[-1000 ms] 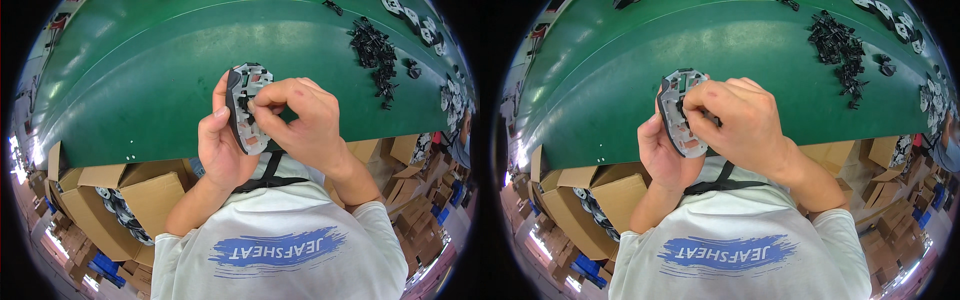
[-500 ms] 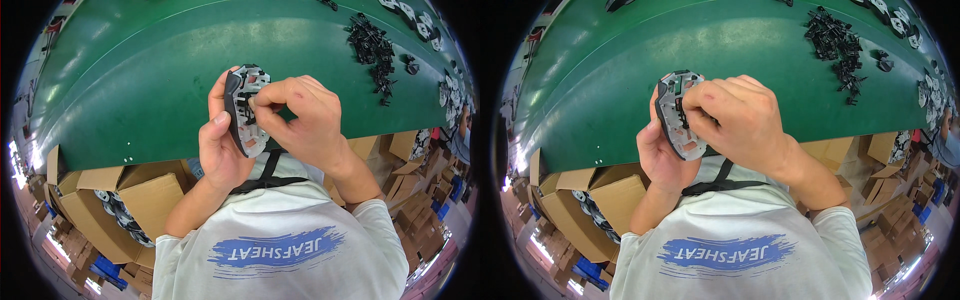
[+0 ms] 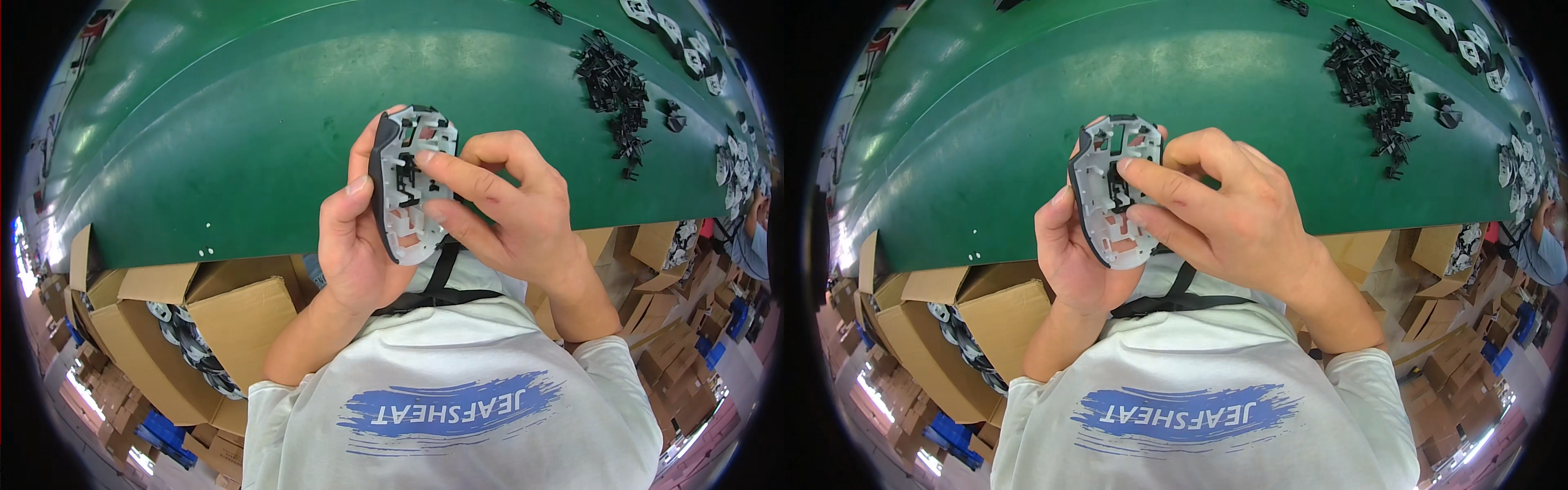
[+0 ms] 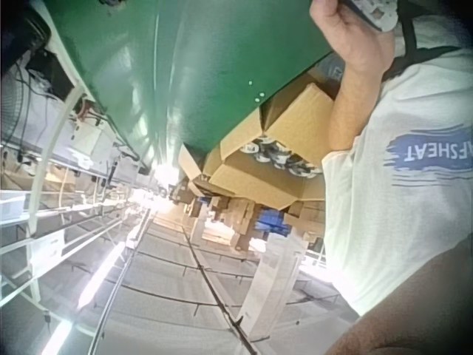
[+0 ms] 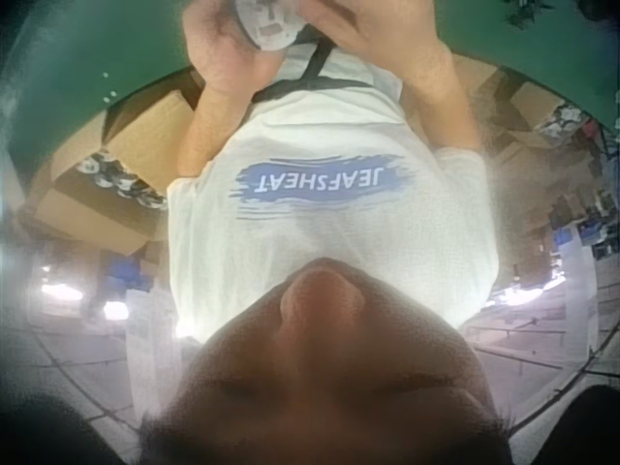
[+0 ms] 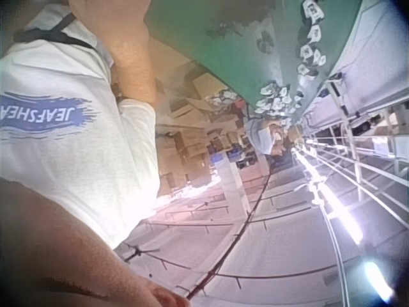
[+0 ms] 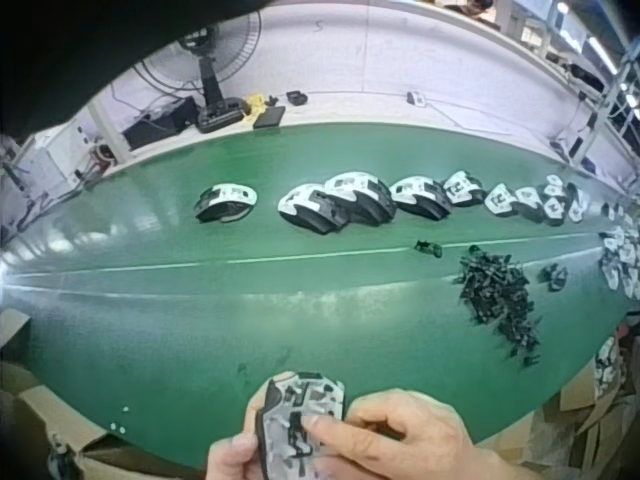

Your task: The person assembles computer mouse shells by picking up shells and small plastic components from a conveyor belt, inserting the components into each shell by hand, and placing the assembled shells into a cardboard box.

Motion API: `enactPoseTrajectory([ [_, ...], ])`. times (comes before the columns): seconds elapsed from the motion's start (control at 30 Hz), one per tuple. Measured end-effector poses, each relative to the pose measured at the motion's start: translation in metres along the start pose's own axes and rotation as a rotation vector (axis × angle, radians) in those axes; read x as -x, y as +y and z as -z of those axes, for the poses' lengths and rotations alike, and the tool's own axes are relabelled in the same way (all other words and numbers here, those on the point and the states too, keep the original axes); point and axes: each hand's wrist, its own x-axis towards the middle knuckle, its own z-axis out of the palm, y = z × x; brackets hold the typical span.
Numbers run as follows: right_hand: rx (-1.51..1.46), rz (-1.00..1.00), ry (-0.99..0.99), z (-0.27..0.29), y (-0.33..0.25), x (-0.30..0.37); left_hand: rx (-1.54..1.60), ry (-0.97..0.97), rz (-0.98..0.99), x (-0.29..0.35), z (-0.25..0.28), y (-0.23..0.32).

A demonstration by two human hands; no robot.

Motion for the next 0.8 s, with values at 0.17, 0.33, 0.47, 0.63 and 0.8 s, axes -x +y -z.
enactPoseTrajectory([
  [0.17,0.144,0.114,-0.070,0.006,-0.001,-0.005,-0.021,-0.004,0.010,0.000,0.006,-0.001],
  [0.33,0.122,0.117,-0.051,0.014,-0.007,-0.002,-0.019,-0.010,-0.026,-0.003,0.004,0.001],
  [0.47,0.083,0.087,-0.169,0.010,-0.024,0.003,-0.235,-0.103,-0.109,-0.008,0.001,0.002],
  [0.63,0.103,0.044,-0.194,0.008,-0.032,0.002,-0.342,-0.044,-0.156,-0.004,0.000,-0.005],
  [0.8,-0.014,-0.032,-0.268,0.010,-0.031,0.003,-0.461,-0.049,-0.203,-0.003,0.005,-0.005],
])
